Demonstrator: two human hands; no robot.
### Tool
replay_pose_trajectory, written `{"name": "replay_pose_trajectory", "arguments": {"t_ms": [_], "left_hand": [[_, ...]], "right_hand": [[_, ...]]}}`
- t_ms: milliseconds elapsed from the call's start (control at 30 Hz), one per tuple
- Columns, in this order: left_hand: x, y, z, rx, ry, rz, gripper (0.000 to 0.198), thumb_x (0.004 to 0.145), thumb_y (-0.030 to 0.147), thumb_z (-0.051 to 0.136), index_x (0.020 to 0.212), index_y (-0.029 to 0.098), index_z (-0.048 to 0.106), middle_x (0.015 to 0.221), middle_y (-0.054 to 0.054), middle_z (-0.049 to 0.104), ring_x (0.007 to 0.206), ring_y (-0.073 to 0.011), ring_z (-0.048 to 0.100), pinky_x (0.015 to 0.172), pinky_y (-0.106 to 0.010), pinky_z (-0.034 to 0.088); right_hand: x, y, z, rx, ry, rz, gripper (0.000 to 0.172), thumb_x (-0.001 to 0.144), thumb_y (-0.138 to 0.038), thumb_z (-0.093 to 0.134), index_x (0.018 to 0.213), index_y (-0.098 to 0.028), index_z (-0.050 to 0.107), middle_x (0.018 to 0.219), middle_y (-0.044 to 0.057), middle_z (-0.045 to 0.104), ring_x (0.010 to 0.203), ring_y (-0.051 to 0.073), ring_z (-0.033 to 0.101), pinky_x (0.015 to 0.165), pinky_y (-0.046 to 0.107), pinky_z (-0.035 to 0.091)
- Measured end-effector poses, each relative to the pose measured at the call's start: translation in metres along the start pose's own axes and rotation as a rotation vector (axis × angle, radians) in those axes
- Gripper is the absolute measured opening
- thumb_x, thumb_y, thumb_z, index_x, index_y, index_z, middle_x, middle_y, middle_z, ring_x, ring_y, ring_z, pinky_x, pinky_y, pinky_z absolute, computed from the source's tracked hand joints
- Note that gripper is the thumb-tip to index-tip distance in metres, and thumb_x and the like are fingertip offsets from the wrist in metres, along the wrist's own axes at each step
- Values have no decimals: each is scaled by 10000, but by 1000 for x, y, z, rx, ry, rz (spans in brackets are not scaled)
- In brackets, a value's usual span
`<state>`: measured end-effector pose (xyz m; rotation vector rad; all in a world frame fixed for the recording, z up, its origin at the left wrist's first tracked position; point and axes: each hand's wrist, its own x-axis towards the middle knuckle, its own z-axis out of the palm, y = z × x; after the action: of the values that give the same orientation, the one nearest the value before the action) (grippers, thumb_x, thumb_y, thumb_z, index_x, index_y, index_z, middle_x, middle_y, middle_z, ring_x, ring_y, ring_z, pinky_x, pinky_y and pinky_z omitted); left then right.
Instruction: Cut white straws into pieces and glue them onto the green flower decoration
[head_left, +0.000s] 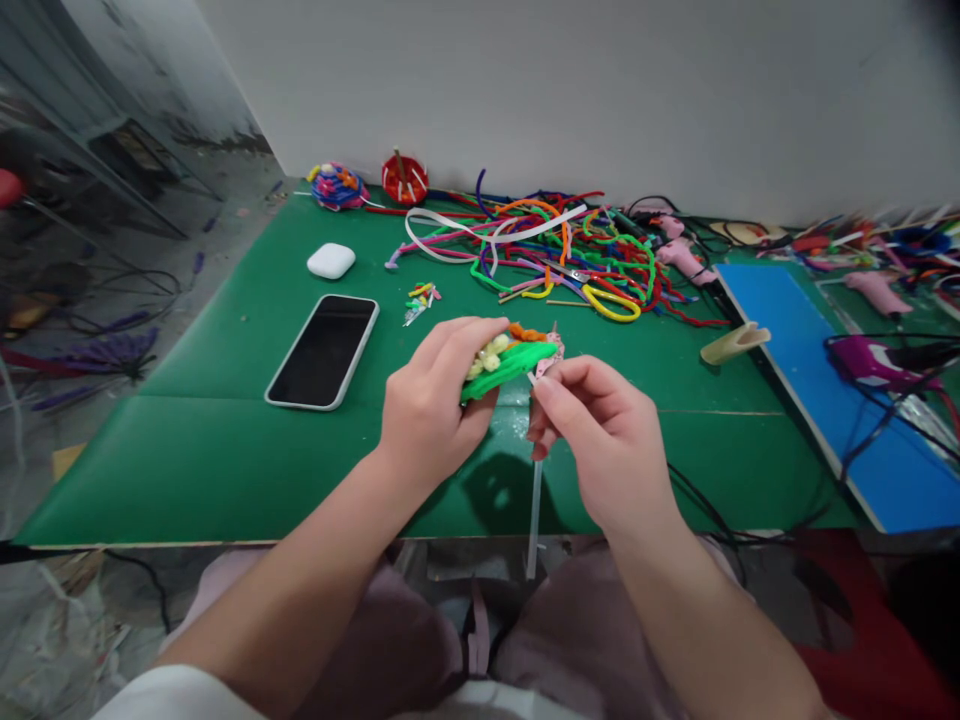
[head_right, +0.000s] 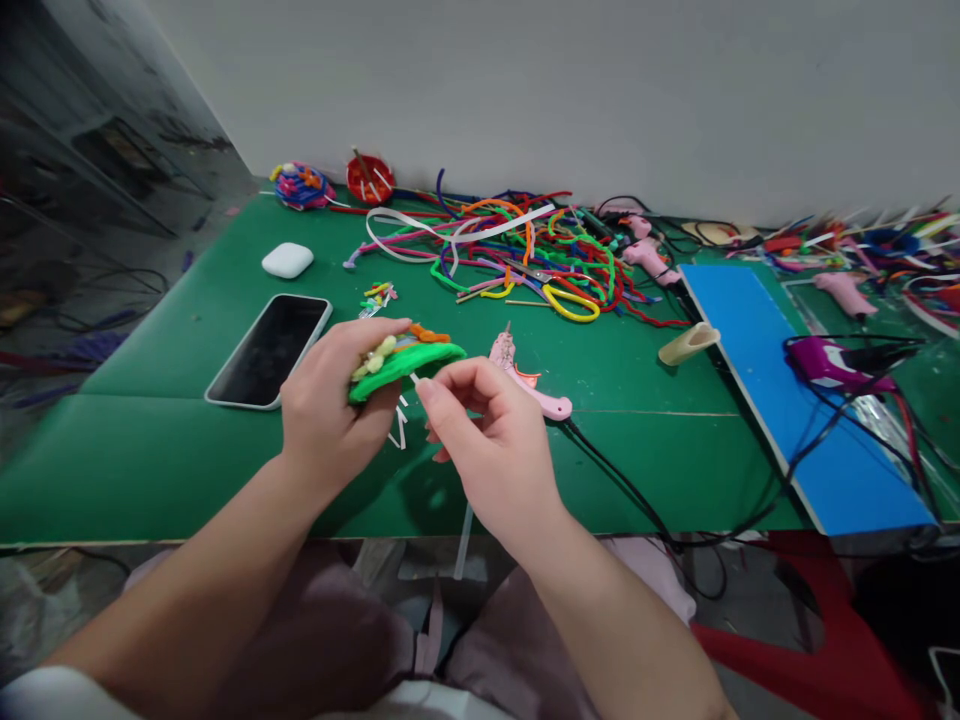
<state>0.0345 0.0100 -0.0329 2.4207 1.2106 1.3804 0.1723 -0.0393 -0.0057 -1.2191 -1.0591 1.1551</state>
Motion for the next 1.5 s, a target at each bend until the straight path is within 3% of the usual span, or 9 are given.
{"name": "replay_pose_trajectory", "arguments": {"t_ms": [1500], "left_hand": [[1,0,1,-36,3,17,426,726,63,522,1129,204,522,1098,-17,627,1016,-141,577,883,-249,449]], "right_hand": [[2,5,2,126,-22,-63,59,809,-265,614,769,-225,599,544,-79,545,467,50,514,419,147,470]]}}
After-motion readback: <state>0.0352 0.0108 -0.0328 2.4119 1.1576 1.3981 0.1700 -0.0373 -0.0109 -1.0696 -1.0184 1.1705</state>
